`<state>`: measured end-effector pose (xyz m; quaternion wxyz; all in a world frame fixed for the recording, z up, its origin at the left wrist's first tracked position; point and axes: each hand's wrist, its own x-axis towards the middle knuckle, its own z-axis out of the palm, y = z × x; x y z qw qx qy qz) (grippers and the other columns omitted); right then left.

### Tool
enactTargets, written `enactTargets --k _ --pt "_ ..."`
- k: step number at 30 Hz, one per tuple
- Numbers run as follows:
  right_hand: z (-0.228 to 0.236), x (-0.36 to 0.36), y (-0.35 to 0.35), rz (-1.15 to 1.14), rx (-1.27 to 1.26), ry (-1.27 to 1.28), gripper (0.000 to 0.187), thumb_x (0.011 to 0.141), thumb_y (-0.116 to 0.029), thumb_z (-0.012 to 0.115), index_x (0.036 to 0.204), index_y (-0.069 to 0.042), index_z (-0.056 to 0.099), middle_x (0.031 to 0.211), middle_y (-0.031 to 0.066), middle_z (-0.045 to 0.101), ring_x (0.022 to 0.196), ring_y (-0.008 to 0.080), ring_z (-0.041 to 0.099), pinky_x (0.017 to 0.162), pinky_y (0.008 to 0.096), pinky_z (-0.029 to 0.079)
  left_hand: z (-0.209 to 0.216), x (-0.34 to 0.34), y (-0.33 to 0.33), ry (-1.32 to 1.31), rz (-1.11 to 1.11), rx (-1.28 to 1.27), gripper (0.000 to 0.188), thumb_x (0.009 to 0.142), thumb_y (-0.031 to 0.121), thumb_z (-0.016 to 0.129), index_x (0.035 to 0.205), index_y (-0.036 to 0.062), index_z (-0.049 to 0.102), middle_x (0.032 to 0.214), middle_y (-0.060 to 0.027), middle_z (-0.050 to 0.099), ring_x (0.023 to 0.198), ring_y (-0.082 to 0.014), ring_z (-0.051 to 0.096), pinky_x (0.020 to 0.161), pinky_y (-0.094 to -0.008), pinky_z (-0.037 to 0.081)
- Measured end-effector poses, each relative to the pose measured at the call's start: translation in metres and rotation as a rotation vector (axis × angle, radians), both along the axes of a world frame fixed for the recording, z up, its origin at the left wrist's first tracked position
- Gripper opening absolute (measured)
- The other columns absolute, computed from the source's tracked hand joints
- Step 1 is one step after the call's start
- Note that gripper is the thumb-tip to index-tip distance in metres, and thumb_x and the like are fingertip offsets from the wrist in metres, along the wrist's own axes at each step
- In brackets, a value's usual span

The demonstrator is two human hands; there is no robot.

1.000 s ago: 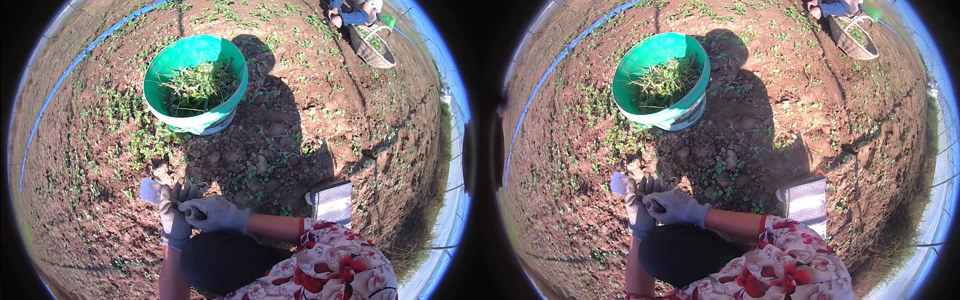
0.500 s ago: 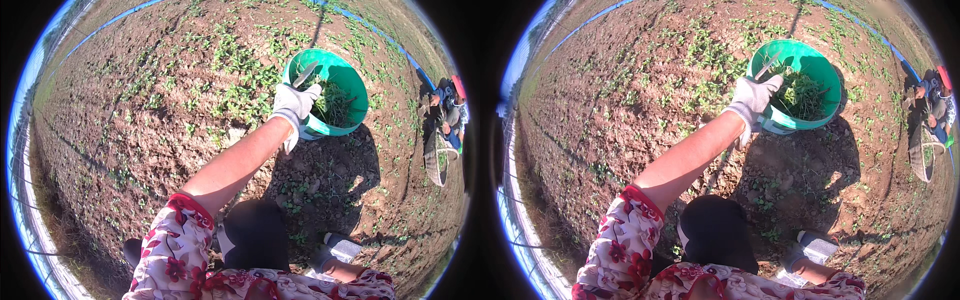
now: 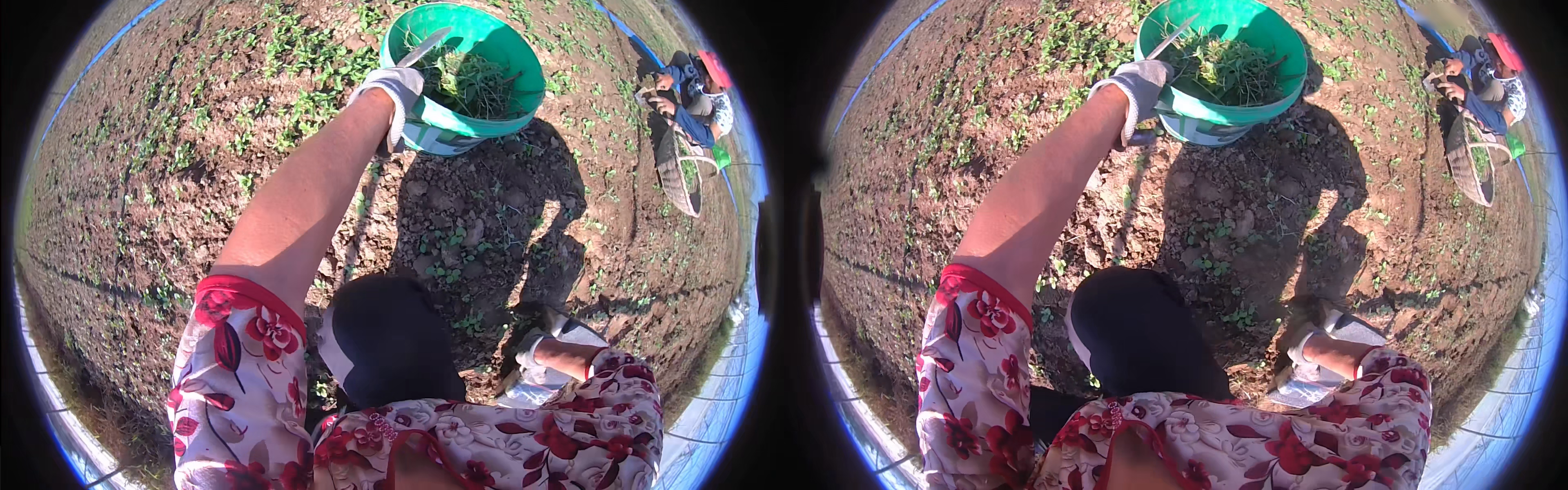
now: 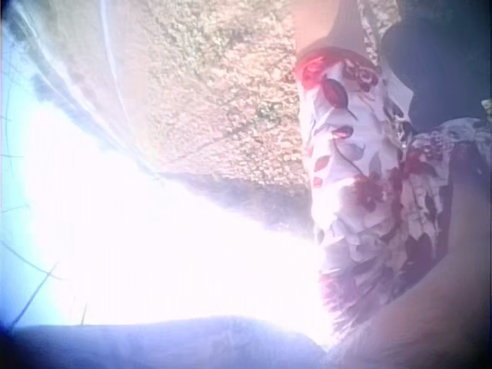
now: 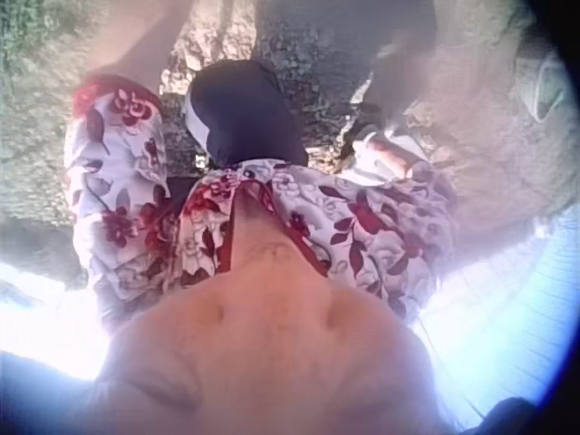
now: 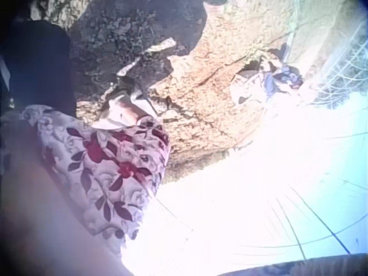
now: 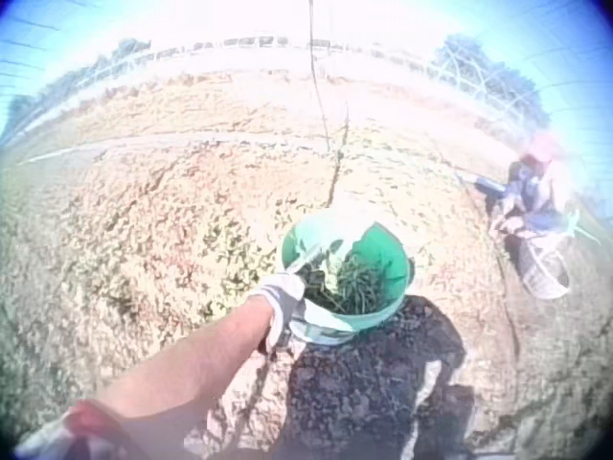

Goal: The person removes weeds from a tilled field using a small hand trowel and places them into a green bucket.

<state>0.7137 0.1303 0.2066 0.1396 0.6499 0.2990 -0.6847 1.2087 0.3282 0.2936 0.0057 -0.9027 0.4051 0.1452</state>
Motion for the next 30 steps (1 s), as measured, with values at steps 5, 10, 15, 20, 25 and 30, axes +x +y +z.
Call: enactTargets --k 5,10,15,20,25,30 --pt "0.043 0.066 -0.088 -0.426 -0.242 0.014 0.048 0.072 -0.036 0.074 0.113 -0.013 0.066 0.103 0.0099 0.068 0.101 0.0307 0.063 0.086 0.0444 0.049 0.011 -0.015 -0.005 0.869 0.669 -0.630 0.028 0.094 0.023 0.042 0.097 0.0030 0.061 0.082 -0.0126 0.063 0.072 -0.0229 0.063 0.062 -0.0371 0.053" --pt "0.145 0.225 -0.059 -0.419 -0.062 -0.029 0.062 0.058 -0.033 0.084 0.114 -0.013 0.066 0.105 0.0111 0.068 0.101 0.0307 0.063 0.085 0.0410 0.049 -0.009 -0.006 0.008 0.562 0.302 -0.389 0.025 0.093 0.027 0.048 0.103 0.0101 0.063 0.078 -0.0059 0.059 0.067 -0.0148 0.054 0.062 -0.0316 0.053" --pt "0.187 0.311 -0.011 -0.494 0.061 -0.227 0.070 0.052 -0.027 0.088 0.116 -0.010 0.065 0.108 0.0096 0.069 0.102 0.0269 0.063 0.086 0.0379 0.049 -0.089 0.061 0.053 0.235 -0.089 -0.511 0.023 0.086 0.033 0.057 0.095 0.0125 0.063 0.075 -0.0049 0.057 0.064 -0.0161 0.051 0.060 -0.0342 0.050" --pt "0.104 0.337 -0.067 -0.679 0.041 -0.125 0.070 0.053 -0.022 0.088 0.118 -0.010 0.064 0.108 0.0079 0.069 0.100 0.0241 0.063 0.085 0.0371 0.049 -0.070 0.025 0.021 0.412 0.170 -0.546 0.024 0.083 0.029 0.060 0.098 0.0117 0.065 0.078 -0.0064 0.058 0.067 -0.0172 0.052 0.061 -0.0344 0.049" --pt "0.120 0.338 -0.064 -0.840 0.174 -0.520 0.066 0.061 -0.016 0.079 0.124 -0.011 0.061 0.111 0.0136 0.065 0.103 0.0241 0.062 0.089 0.0341 0.050 0.001 -0.013 0.000 0.035 0.069 -0.195 0.019 0.070 0.018 0.075 0.086 0.0096 0.072 0.085 -0.0127 0.071 0.080 -0.0255 0.071 0.064 -0.0363 0.057" --pt "0.076 0.298 -0.024 -0.967 0.559 -1.167 0.026 0.085 -0.033 0.061 0.099 -0.013 0.070 0.109 0.0097 0.065 0.109 0.0288 0.055 0.098 0.0384 0.037 -0.003 -0.025 0.012 -0.143 0.056 0.016 0.027 0.069 0.034 0.077 0.078 0.0105 0.068 0.069 -0.0071 0.066 0.069 -0.0204 0.069 0.058 -0.0343 0.054"
